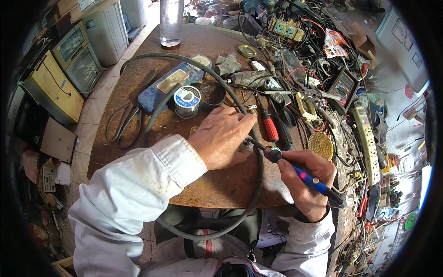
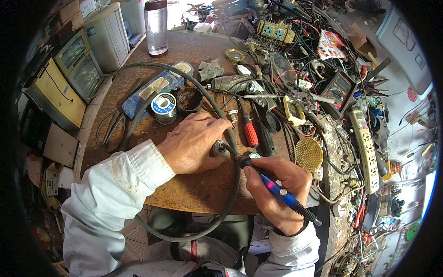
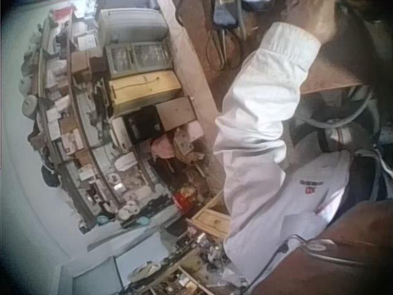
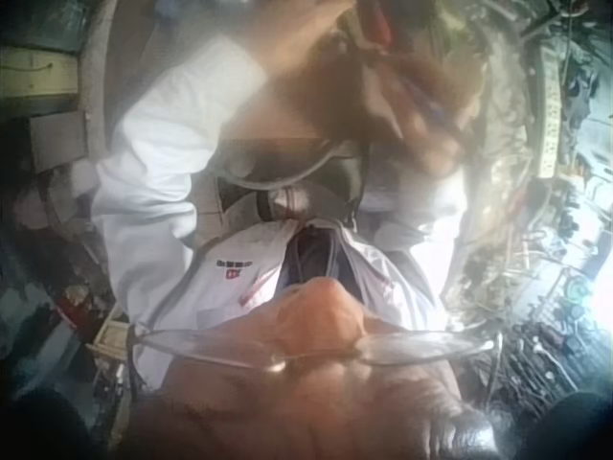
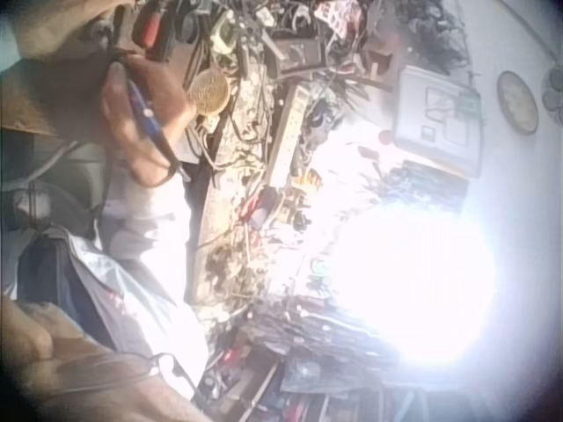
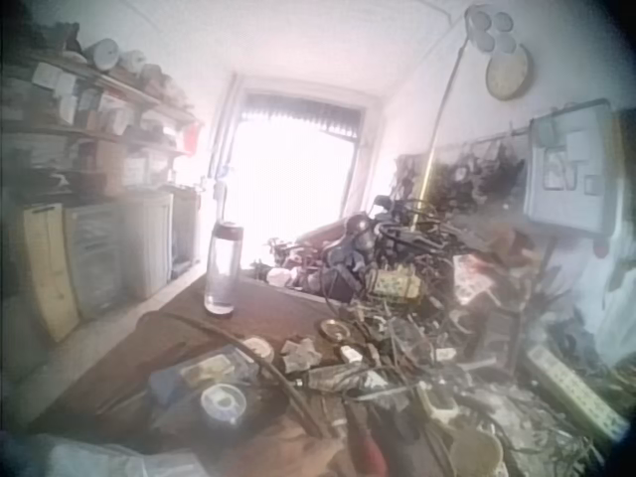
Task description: The person solders a small electrical component, likely a switch, using a soldering iron and solder wire. They heat the component's terminals and apply solder to create connections. The person then uses pliers to adjust the component and continues soldering.
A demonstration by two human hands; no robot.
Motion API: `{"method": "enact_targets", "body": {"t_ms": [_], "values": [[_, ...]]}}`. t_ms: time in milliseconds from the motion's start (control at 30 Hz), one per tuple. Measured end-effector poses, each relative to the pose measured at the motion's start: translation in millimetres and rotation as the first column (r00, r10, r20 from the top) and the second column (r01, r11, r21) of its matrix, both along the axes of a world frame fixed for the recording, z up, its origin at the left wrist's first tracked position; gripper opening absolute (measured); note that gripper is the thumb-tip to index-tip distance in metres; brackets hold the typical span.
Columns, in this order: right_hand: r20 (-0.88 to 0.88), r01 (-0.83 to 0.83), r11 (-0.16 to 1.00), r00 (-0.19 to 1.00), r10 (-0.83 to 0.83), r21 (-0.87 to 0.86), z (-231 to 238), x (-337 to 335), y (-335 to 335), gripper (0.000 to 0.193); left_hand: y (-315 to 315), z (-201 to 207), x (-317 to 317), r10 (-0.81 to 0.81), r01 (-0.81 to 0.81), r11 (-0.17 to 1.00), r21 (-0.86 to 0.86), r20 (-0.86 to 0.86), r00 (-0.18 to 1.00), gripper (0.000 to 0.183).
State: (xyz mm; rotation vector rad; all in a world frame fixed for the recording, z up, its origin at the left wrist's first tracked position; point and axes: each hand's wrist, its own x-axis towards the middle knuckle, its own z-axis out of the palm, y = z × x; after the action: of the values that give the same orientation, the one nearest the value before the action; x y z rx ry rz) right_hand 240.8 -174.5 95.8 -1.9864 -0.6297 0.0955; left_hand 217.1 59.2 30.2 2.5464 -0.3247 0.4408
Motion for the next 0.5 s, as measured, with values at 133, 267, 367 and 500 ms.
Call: {"method": "enact_targets", "body": {"t_ms": [133,267,367,500], "values": [[0.001,0.018,1.000,1.000,-0.018,0.015,0.3,-0.6,-2.8,0.017,-1.2,-0.4,0.6,0.012,-0.012,1.000,0.021,0.003,1.000,0.060],[0.037,-0.020,1.000,0.999,0.019,0.021,-4.3,0.6,-3.0,0.016,-2.1,-1.7,0.9,-0.019,0.017,0.999,0.035,0.062,0.998,0.062],[0.059,-0.029,1.000,0.998,0.029,0.004,-5.3,1.2,-0.8,0.016,-1.5,0.7,-0.8,-0.038,0.037,0.999,0.020,0.048,0.998,0.063],[0.069,-0.041,0.999,0.997,0.042,-0.018,-7.3,3.2,-0.5,0.016,-0.8,1.5,-1.4,-0.040,0.040,0.999,0.008,-0.004,0.999,0.064]]}}
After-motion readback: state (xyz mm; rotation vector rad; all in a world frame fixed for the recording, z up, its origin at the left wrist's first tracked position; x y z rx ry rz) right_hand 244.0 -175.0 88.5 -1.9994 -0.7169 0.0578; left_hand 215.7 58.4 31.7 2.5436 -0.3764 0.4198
